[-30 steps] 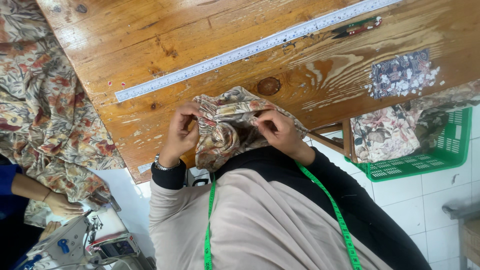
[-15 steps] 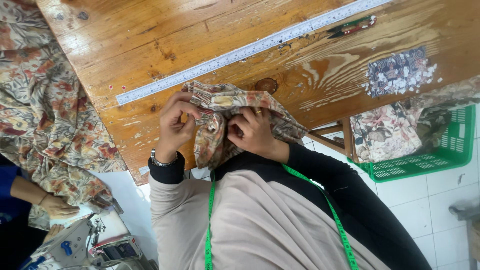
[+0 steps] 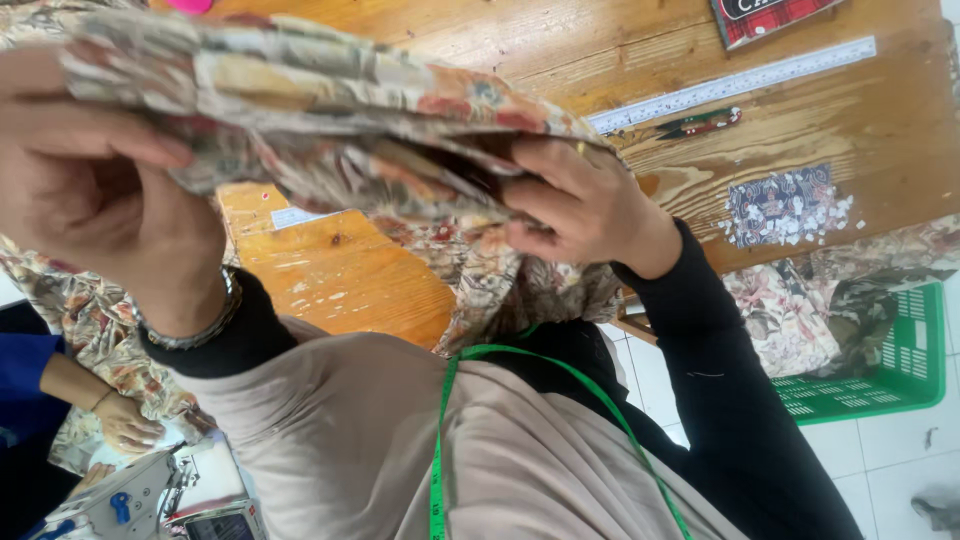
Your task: The person trims loose threads from the waistband of a pair of floral-patterned pants using small scissors. They repeatedly pick up the pants, locate threads, cut them, and set the pants down on the wooden table.
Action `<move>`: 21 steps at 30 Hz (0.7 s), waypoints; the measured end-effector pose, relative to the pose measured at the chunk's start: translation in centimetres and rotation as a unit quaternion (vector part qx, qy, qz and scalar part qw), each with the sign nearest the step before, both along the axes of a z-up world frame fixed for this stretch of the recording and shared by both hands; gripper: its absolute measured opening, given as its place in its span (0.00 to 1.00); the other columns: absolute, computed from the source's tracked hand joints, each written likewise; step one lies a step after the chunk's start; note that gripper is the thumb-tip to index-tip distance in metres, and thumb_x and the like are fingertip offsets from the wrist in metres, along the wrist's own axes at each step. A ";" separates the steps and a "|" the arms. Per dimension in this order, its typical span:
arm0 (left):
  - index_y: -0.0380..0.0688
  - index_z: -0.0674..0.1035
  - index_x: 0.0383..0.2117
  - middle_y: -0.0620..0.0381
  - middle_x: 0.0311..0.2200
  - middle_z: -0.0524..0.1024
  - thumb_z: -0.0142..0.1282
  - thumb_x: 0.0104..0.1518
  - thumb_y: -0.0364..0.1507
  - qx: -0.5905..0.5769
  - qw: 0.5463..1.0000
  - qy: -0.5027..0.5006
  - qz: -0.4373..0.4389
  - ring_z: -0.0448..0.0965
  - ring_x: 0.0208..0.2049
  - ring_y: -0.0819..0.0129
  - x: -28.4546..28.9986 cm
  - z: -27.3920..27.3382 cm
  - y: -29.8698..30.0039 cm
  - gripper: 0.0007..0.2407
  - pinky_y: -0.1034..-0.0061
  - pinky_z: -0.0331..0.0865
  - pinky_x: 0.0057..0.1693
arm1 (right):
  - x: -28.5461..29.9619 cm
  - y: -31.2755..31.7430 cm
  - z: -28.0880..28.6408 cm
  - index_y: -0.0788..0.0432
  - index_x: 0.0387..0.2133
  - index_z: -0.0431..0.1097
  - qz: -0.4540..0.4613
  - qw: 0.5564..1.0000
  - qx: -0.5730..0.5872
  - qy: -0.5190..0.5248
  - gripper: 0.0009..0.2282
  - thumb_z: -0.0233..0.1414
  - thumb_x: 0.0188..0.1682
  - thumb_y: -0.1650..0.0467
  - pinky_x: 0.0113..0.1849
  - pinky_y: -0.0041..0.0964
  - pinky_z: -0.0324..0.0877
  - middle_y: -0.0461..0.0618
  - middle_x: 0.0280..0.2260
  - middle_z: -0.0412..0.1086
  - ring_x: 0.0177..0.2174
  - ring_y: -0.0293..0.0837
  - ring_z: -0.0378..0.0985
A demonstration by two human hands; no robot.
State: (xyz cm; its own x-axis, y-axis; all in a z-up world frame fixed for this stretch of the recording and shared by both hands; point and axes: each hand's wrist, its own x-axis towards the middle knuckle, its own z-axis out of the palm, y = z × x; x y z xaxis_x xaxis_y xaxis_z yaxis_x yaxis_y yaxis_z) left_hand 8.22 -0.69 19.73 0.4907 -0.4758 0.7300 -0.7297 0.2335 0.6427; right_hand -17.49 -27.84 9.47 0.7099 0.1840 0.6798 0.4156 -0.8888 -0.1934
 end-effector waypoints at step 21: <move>0.34 0.76 0.32 0.53 0.46 0.69 0.38 0.52 0.05 0.131 0.918 0.356 0.117 0.72 0.50 0.68 -9.5 -32.6 12.3 0.15 0.78 0.66 0.61 | -8.6 10.5 -19.3 0.63 0.42 0.65 -0.273 0.896 0.229 0.265 0.15 0.62 0.46 0.71 0.41 0.42 0.65 0.57 0.40 0.66 0.40 0.54 0.71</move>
